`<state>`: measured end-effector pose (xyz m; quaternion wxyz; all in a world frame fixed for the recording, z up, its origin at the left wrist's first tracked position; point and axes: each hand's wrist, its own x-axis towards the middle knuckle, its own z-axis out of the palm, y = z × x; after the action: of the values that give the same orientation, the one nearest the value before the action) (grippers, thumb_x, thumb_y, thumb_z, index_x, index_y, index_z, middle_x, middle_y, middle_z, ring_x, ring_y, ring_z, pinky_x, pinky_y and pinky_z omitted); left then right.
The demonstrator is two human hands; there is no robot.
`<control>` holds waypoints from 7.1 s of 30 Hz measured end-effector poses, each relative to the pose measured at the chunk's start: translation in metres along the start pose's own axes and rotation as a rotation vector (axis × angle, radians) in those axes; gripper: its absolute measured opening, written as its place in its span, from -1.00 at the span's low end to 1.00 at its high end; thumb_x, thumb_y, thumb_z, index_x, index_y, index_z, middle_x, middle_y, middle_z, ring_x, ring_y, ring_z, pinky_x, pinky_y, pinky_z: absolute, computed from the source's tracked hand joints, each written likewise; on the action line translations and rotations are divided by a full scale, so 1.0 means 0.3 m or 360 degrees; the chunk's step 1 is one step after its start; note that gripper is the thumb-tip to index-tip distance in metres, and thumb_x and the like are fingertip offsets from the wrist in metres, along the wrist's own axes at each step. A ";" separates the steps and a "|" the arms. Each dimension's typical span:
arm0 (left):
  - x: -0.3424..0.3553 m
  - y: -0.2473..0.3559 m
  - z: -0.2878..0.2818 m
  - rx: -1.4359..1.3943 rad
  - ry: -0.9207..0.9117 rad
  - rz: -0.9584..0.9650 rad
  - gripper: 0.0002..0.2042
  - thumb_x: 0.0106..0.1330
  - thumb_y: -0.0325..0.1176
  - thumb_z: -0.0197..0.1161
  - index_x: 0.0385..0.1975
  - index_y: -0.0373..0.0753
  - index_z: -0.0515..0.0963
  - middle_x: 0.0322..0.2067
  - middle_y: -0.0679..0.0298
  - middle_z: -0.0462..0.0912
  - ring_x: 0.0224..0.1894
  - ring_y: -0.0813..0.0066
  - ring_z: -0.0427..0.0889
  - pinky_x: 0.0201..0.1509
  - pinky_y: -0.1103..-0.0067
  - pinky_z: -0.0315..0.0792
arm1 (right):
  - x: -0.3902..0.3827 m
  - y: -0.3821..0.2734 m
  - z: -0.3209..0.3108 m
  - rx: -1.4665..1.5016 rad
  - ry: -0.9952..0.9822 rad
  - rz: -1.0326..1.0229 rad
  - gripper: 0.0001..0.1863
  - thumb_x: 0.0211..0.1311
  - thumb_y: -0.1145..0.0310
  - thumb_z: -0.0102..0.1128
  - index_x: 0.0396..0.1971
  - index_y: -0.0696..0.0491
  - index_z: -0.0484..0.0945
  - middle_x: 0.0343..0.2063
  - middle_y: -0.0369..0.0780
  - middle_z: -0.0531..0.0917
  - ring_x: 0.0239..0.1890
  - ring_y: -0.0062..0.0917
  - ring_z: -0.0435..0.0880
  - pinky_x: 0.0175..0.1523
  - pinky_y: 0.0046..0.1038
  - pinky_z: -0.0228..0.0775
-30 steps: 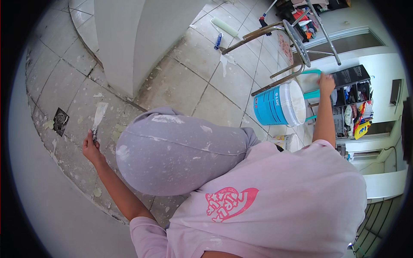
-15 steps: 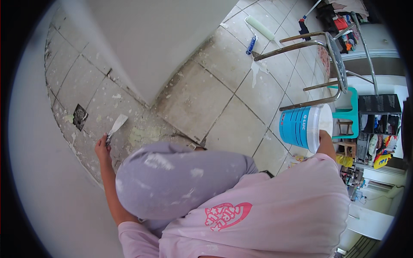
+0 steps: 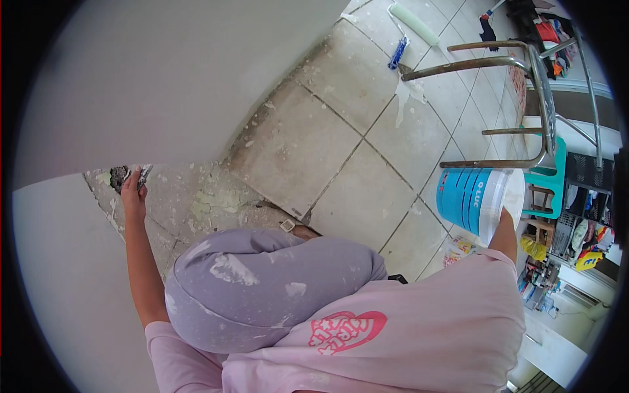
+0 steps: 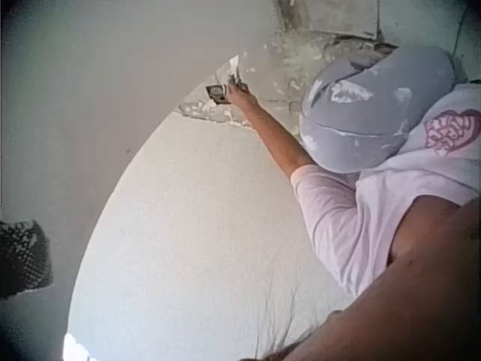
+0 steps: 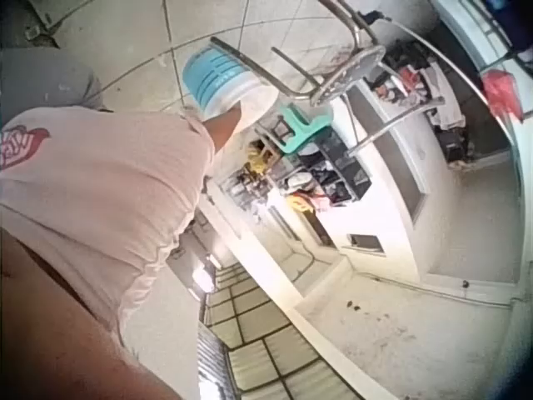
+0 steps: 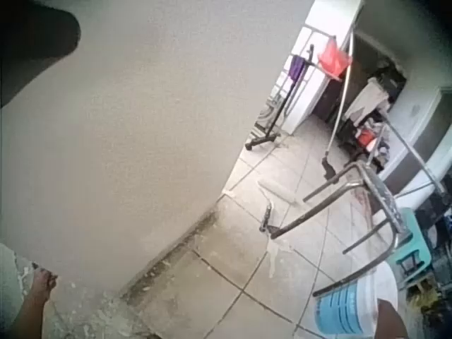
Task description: Scrape and apply compound to patch a damaged area at the base of a wall.
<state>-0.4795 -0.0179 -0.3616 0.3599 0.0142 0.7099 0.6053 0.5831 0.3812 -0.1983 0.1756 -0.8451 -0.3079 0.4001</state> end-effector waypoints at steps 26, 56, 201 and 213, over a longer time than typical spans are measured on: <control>-0.133 -0.106 0.022 -0.0043 -0.0079 0.0134 -0.80 0.28 -0.23 0.33 -0.46 -0.20 0.54 -0.64 0.50 0.32 -0.69 0.76 0.12 -0.64 0.72 -0.03 | -0.500 0.085 -0.197 0.1111 0.1327 -0.0730 -0.66 0.18 0.27 -0.10 -0.41 0.29 0.47 -0.60 -0.08 0.64 -0.64 -0.46 0.57 -0.57 -0.57 0.35; -0.610 0.148 0.721 0.0640 -0.1536 -0.0104 -0.75 0.32 -0.33 0.18 -0.10 -0.32 0.57 -0.49 0.41 0.49 -0.45 0.70 0.39 -0.37 0.69 0.25 | -0.740 -0.253 0.043 0.1713 0.0678 -0.1418 -0.64 0.38 0.11 -0.15 -0.46 0.11 0.33 -0.63 -0.27 0.36 -0.67 -0.63 0.24 -0.63 -0.61 0.02; -0.636 -0.510 -0.002 -0.0436 0.0406 0.0345 -0.70 0.08 -0.23 0.24 -0.65 -0.40 0.59 -0.71 0.13 0.60 -0.68 0.40 0.59 -0.50 0.48 0.48 | -1.857 -0.258 2.583 -0.1621 -0.0489 -0.3868 -0.57 0.25 0.17 -0.13 -0.56 0.23 0.52 -0.54 0.06 0.62 -0.41 0.02 0.61 -0.22 -0.08 0.41; -0.640 -0.500 0.011 -0.0389 0.0391 0.0316 -0.70 0.09 -0.23 0.24 -0.66 -0.40 0.59 -0.72 0.15 0.61 -0.68 0.42 0.59 -0.50 0.49 0.47 | -1.840 -0.225 2.547 -0.1546 -0.0454 -0.3826 -0.58 0.28 0.18 -0.13 -0.59 0.21 0.48 -0.57 0.03 0.61 -0.42 -0.02 0.62 -0.22 -0.12 0.42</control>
<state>-0.2732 -0.1426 -0.3974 0.2081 -0.0334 0.6649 0.7166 -0.3125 0.1052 -0.3202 0.0658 0.0303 -0.9948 -0.0721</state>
